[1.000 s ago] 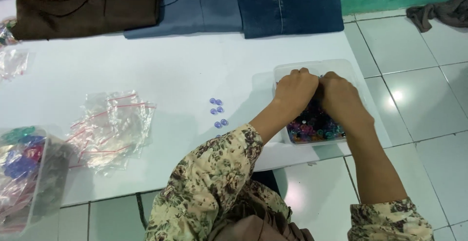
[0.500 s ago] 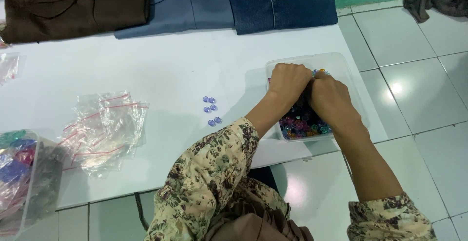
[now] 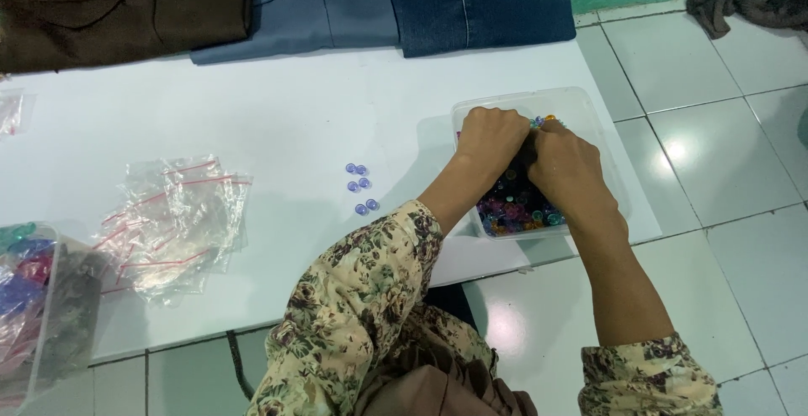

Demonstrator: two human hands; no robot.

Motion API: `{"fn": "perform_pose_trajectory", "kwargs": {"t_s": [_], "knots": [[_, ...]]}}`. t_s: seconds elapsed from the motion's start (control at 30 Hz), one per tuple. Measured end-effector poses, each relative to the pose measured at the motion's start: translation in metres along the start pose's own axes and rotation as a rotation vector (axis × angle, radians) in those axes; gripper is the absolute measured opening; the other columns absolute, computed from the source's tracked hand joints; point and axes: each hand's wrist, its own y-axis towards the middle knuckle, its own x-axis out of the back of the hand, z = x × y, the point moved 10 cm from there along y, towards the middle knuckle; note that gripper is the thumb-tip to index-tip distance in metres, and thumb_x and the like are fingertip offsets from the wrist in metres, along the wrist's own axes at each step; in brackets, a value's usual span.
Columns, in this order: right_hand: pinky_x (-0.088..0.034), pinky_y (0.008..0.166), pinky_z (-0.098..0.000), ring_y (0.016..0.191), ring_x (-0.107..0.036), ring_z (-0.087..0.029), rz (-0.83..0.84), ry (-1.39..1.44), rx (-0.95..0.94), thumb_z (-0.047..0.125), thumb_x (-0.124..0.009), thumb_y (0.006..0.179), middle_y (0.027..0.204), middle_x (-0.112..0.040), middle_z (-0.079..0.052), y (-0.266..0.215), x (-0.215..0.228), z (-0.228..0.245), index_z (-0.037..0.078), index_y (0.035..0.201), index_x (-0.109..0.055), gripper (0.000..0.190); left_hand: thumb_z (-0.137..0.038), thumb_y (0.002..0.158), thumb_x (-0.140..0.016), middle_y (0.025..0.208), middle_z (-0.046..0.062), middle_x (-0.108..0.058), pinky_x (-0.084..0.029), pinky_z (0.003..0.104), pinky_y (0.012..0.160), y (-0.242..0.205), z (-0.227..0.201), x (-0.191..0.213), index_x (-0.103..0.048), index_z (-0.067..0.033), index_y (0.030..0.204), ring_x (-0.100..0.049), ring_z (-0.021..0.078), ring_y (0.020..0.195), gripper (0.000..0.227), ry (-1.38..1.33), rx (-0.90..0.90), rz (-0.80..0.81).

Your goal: Sorting small colorful buttons from a plastic container and placing them into small transparent plastic bags for packaging.

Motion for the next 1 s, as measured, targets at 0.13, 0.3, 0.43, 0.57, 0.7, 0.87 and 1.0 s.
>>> {"fn": "perform_pose_trajectory", "kwargs": {"t_s": [0.13,0.3,0.43,0.57,0.7,0.87,1.0], "knots": [[-0.060,0.077,-0.0571,0.095,-0.073,-0.042,-0.051,0.019,-0.022,-0.002,-0.060,0.089,0.109,-0.069,-0.021,0.001,0.002,-0.006,-0.007,0.105,-0.076,0.023,0.002,0.070,-0.077,0.039,0.000,-0.052,-0.045,0.027,0.045,-0.002,0.001,0.009,-0.060,-0.0135,0.051,-0.054,0.0129,0.040,0.029,-0.002,0.014,-0.066],[-0.059,0.077,-0.0621,0.092,-0.072,-0.042,-0.133,0.101,-0.025,0.009,-0.065,0.093,0.106,-0.067,-0.018,-0.001,0.011,-0.005,0.000,0.109,-0.076,0.022,0.002,0.068,-0.077,0.041,0.000,-0.053,-0.046,0.025,0.044,-0.005,0.003,0.046,-0.061,-0.0126,0.054,-0.057,0.0143,0.042,0.026,-0.024,0.023,-0.213],[-0.059,0.077,-0.0602,0.093,-0.072,-0.040,-0.175,0.113,0.015,0.012,-0.063,0.097,0.104,-0.066,-0.015,-0.001,0.011,-0.008,0.004,0.113,-0.075,0.022,0.003,0.068,-0.076,0.045,0.000,-0.051,-0.047,0.029,0.045,-0.028,0.008,0.089,-0.058,-0.0107,0.057,-0.059,0.0167,0.044,0.025,-0.083,0.037,-0.290],[-0.059,0.078,-0.0580,0.090,-0.073,-0.035,-0.272,0.134,0.027,0.018,-0.073,0.098,0.097,-0.066,-0.009,0.002,0.012,-0.009,0.013,0.111,-0.078,0.015,-0.003,0.078,-0.073,0.051,0.006,-0.060,-0.054,0.034,0.048,-0.046,0.030,0.112,-0.063,-0.0086,0.067,-0.066,0.0231,0.050,0.016,-0.237,0.099,-0.209],[-0.058,0.079,-0.0577,0.091,-0.071,-0.039,-0.248,0.332,0.005,0.023,-0.072,0.101,0.092,-0.069,-0.011,0.002,0.033,0.004,0.015,0.111,-0.078,0.014,-0.009,0.082,-0.072,0.057,0.009,-0.064,-0.056,0.040,0.052,-0.056,0.044,0.117,-0.065,-0.0075,0.074,-0.070,0.0274,0.055,0.011,-0.383,0.141,-0.168],[-0.054,0.078,-0.0434,0.085,-0.069,-0.025,-0.314,0.761,0.010,0.022,-0.077,0.103,0.093,-0.073,-0.016,-0.024,0.057,0.011,0.008,0.117,-0.077,0.020,-0.011,0.086,-0.066,0.062,0.010,-0.067,-0.059,0.042,0.057,-0.063,0.053,0.127,-0.066,-0.0069,0.081,-0.073,0.0299,0.061,0.006,-0.496,0.186,-0.116],[-0.054,0.081,-0.0363,0.086,-0.068,-0.019,-0.319,0.996,0.070,0.012,-0.076,0.101,0.095,-0.074,-0.016,-0.040,0.068,0.036,0.002,0.118,-0.074,0.020,-0.013,0.087,-0.063,0.066,0.011,-0.070,-0.060,0.045,0.061,-0.068,0.056,0.125,-0.069,-0.0078,0.087,-0.075,0.0327,0.066,0.008,-0.615,0.214,-0.052]]}}
